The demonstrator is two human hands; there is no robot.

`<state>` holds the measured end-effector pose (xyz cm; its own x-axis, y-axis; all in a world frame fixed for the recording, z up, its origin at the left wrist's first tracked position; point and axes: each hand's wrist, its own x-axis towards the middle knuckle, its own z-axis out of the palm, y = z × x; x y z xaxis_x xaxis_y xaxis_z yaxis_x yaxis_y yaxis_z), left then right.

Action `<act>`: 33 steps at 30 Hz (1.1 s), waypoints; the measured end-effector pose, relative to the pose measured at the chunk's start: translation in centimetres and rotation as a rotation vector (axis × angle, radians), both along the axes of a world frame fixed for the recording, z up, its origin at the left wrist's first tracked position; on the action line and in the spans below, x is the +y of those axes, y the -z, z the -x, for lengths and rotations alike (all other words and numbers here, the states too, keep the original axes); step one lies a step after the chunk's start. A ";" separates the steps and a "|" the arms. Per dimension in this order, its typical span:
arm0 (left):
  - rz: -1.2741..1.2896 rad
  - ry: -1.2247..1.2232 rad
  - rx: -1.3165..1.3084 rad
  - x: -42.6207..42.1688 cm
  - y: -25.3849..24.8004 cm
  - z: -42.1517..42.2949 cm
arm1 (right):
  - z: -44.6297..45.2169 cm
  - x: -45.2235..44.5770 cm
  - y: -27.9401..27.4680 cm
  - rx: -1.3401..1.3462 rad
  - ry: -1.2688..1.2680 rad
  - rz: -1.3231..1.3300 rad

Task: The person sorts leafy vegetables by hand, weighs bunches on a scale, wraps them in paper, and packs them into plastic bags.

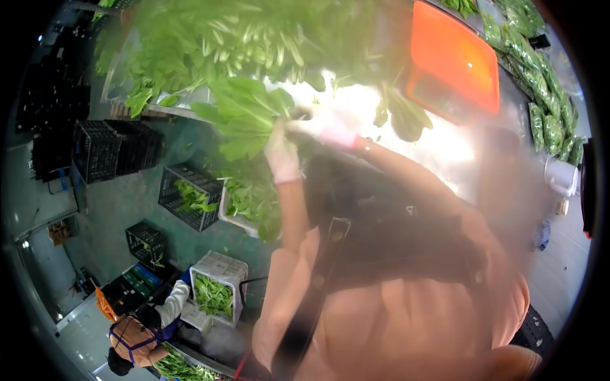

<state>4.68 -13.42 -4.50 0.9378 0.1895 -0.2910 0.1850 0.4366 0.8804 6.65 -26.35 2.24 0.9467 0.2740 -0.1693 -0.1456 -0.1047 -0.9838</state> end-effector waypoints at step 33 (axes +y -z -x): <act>0.730 -0.189 0.009 1.6 -2.3 0.2 | -3.1 -8.9 4.2 -0.074 0.109 0.245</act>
